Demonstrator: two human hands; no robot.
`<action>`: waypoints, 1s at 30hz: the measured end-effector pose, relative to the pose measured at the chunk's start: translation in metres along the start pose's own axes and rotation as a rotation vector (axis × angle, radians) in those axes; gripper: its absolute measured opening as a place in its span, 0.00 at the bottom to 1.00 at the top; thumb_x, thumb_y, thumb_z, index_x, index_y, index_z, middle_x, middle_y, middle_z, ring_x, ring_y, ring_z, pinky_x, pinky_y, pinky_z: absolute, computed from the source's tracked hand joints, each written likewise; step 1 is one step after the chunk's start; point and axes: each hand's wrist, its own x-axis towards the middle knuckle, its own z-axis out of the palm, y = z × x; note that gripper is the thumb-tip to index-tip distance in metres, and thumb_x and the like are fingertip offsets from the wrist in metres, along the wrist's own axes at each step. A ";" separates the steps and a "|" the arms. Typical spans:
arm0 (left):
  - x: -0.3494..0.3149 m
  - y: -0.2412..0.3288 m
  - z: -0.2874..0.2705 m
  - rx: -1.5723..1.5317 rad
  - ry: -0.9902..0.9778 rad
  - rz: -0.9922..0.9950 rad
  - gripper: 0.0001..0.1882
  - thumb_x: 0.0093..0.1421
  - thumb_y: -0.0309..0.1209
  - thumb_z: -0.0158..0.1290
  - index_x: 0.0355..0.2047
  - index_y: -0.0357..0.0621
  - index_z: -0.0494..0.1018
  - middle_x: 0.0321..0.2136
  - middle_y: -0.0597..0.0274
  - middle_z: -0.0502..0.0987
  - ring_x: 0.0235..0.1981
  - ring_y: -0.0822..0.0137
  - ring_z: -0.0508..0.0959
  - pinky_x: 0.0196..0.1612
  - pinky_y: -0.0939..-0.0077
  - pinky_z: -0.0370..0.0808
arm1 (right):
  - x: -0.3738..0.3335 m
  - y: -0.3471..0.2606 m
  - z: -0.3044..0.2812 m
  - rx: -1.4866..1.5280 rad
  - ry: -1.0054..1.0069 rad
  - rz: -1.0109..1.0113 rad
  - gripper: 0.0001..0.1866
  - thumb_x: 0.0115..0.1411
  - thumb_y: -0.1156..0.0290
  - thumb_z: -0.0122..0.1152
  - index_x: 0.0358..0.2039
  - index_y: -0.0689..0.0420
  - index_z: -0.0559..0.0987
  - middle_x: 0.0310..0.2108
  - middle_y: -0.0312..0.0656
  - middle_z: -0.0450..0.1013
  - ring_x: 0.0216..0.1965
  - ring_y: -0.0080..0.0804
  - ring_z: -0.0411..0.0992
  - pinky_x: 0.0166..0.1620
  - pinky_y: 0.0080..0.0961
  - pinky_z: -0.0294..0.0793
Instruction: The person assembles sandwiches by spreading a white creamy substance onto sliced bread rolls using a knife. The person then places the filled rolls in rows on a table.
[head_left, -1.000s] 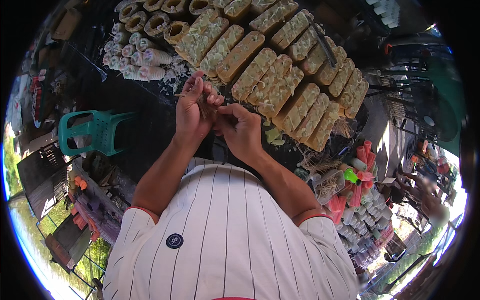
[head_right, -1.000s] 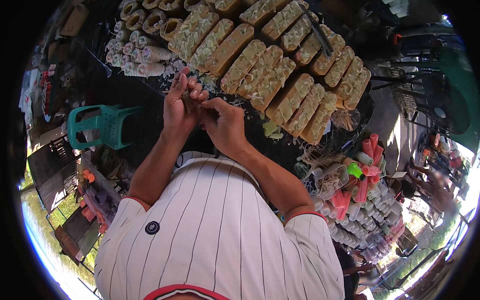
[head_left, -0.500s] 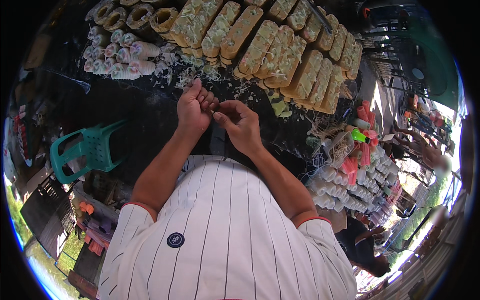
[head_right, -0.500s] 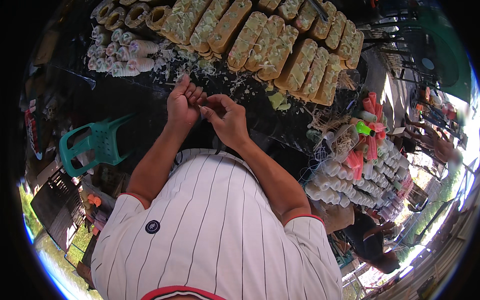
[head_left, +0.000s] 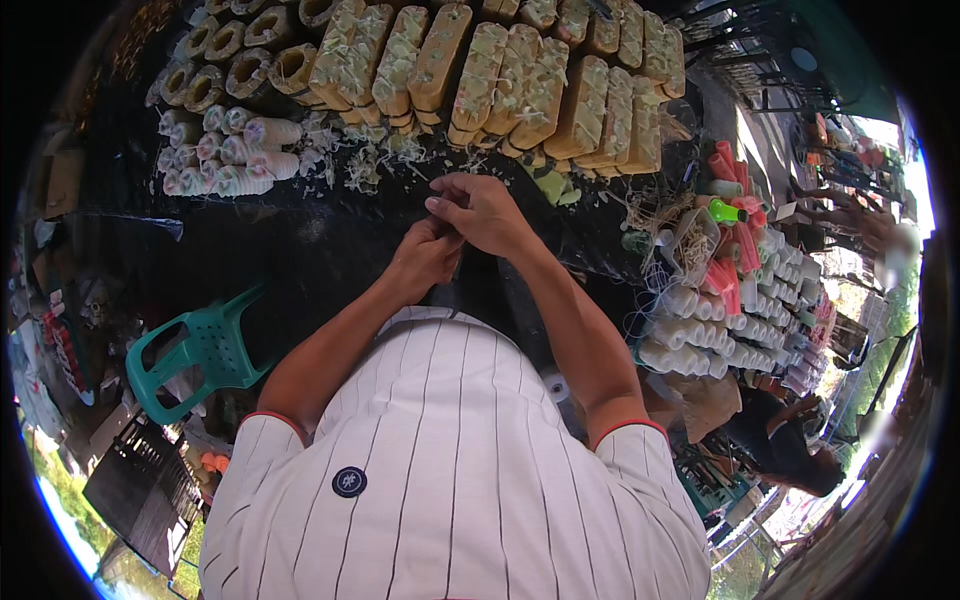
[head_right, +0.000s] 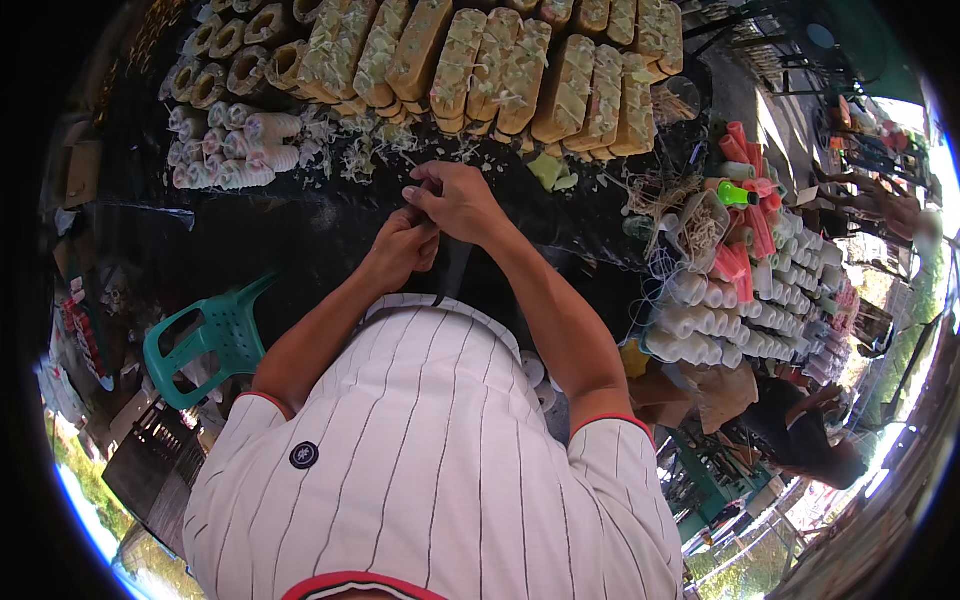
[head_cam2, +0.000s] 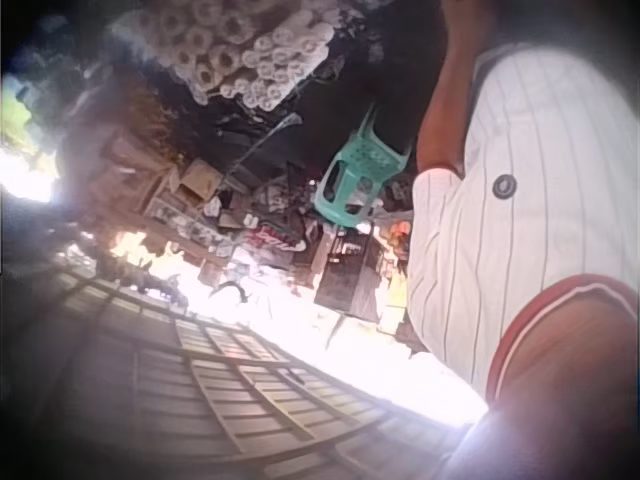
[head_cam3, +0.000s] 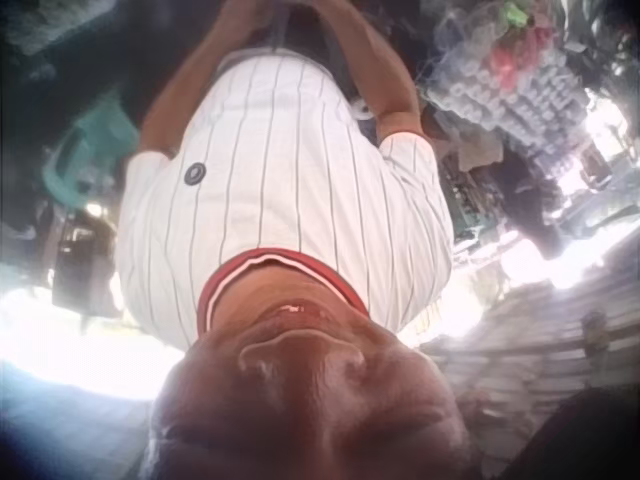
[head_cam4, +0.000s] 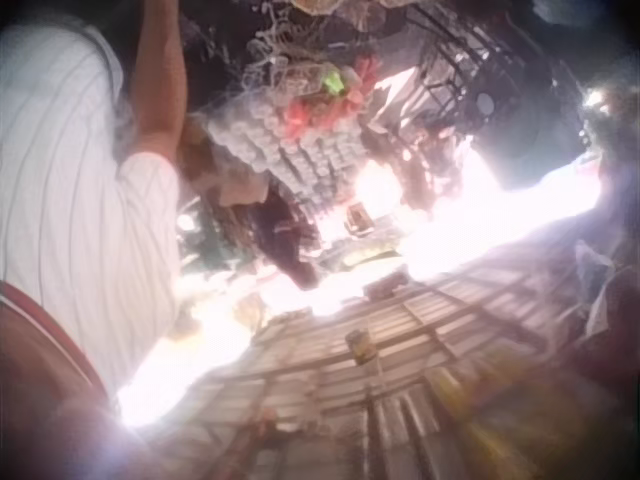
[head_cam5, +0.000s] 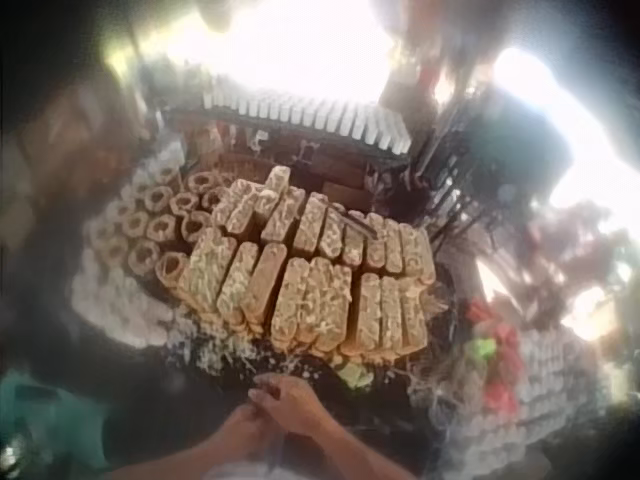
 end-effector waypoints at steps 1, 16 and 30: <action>0.003 0.001 -0.001 -0.052 0.028 -0.008 0.10 0.76 0.36 0.53 0.40 0.43 0.70 0.20 0.70 0.65 0.17 0.75 0.64 0.21 0.75 0.60 | -0.001 0.014 0.003 0.094 0.062 0.096 0.21 0.68 0.59 0.69 0.51 0.64 0.84 0.37 0.40 0.81 0.34 0.27 0.77 0.41 0.28 0.78; 0.070 0.007 0.037 -0.223 0.194 0.514 0.36 0.80 0.57 0.37 0.74 0.42 0.63 0.70 0.60 0.67 0.71 0.68 0.64 0.73 0.72 0.58 | -0.006 0.042 0.068 0.697 0.289 0.130 0.57 0.70 0.22 0.33 0.80 0.60 0.52 0.74 0.47 0.59 0.70 0.41 0.65 0.70 0.33 0.63; 0.100 -0.012 0.049 -0.317 0.288 0.186 0.43 0.78 0.63 0.36 0.70 0.34 0.66 0.64 0.55 0.73 0.66 0.64 0.71 0.70 0.68 0.63 | 0.047 0.065 0.024 0.927 0.442 0.491 0.43 0.77 0.31 0.31 0.73 0.56 0.63 0.58 0.45 0.72 0.55 0.38 0.72 0.59 0.35 0.71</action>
